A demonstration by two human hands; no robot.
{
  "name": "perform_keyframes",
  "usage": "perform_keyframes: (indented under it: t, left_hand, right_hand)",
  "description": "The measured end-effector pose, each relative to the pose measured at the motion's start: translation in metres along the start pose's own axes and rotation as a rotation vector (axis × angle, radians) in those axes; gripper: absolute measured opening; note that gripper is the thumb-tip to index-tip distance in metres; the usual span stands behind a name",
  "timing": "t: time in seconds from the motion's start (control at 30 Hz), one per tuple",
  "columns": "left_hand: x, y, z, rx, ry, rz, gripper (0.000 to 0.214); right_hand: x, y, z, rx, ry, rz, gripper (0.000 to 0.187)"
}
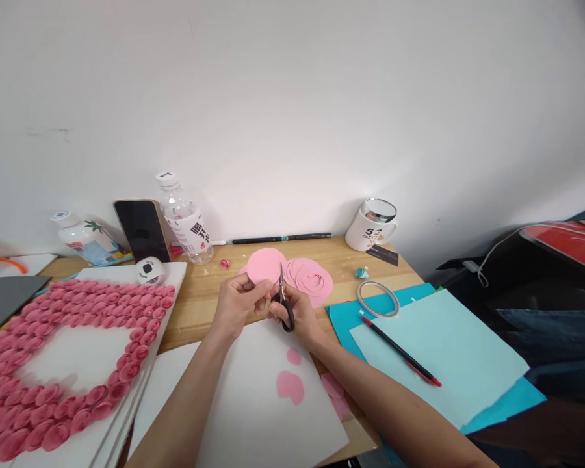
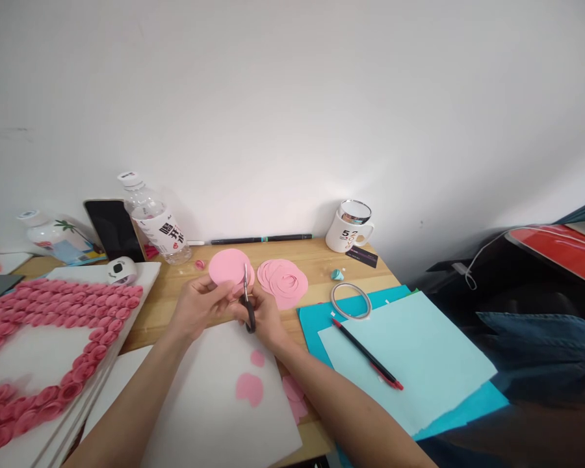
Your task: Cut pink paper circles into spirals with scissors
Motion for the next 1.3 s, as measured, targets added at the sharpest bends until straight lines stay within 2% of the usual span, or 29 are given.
perform_keyframes:
  t: [0.17,0.37,0.6,0.77,1.03,1.3]
  left_hand:
    - [-0.001,0.0,-0.001,-0.008,-0.003,0.02,0.023]
    - [0.006,0.0,0.001,0.002,-0.045,-0.024,0.024]
    - [0.006,-0.002,0.001,-0.022,0.027,-0.062,0.028]
    - [0.005,-0.001,0.0,-0.028,0.028,-0.054,0.026]
    - [0.007,0.0,0.0,-0.005,0.017,-0.039,0.021]
    - [0.001,0.001,-0.004,-0.036,0.042,0.013,0.022]
  right_hand:
    - [-0.001,0.0,0.0,0.003,0.005,0.009,0.022]
    - [0.0,-0.001,0.003,0.03,0.0,0.009,0.029]
    - [0.013,0.001,0.001,0.003,0.044,-0.07,0.04]
    - [0.012,0.001,0.001,0.006,0.034,-0.071,0.043]
    - [0.007,0.001,0.0,0.006,0.001,-0.046,0.039]
    - [0.002,0.001,-0.001,-0.001,0.011,-0.002,0.03]
Point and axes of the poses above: each hand's wrist, its own y-axis towards the middle knuckle, its own z-axis out of the palm, x = y × z, the point moved 9 cm from there along y, towards the middle knuckle, and after that the axes turned 5 degrees about -x, right-handed, at the moved point
